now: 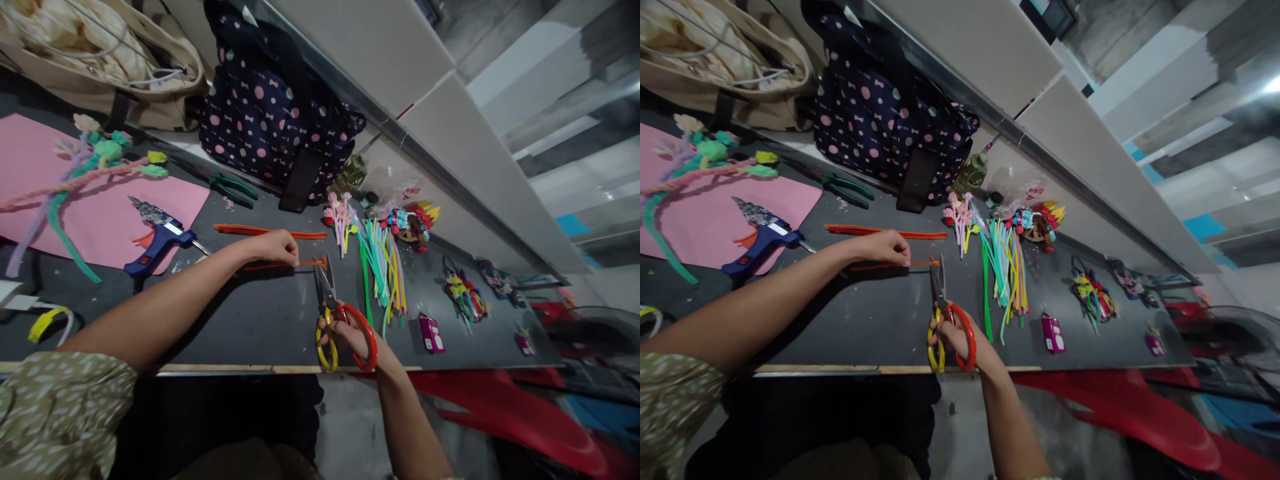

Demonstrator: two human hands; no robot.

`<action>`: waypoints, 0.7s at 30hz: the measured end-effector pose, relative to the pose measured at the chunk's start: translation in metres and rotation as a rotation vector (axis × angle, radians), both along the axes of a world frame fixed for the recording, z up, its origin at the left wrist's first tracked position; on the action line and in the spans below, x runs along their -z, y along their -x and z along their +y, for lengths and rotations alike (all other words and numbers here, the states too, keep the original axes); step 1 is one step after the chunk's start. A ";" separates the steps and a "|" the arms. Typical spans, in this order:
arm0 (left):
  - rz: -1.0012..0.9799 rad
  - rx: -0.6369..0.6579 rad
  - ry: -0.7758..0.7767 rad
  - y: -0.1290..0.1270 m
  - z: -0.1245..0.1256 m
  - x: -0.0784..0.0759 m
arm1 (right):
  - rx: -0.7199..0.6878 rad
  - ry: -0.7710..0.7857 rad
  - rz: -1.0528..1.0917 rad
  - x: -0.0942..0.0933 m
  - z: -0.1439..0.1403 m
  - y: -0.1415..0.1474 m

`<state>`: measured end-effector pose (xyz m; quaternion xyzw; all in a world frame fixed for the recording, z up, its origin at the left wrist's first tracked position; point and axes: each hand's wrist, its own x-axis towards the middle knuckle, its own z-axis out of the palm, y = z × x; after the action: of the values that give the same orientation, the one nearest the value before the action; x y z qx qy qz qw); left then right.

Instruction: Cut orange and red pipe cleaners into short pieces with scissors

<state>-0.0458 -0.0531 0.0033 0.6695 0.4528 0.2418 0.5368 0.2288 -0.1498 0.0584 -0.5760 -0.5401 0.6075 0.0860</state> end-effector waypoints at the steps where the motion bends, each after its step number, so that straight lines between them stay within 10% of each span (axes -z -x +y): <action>1: 0.005 0.003 0.000 0.000 0.000 0.000 | -0.018 -0.009 -0.011 0.000 0.001 0.001; 21: 0.025 0.055 0.027 -0.009 0.000 0.005 | -0.181 -0.064 -0.119 0.007 0.019 0.005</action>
<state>-0.0367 -0.0528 -0.0019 0.6773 0.4442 0.2127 0.5465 0.2237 -0.1311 0.0511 -0.5568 -0.6133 0.5600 0.0170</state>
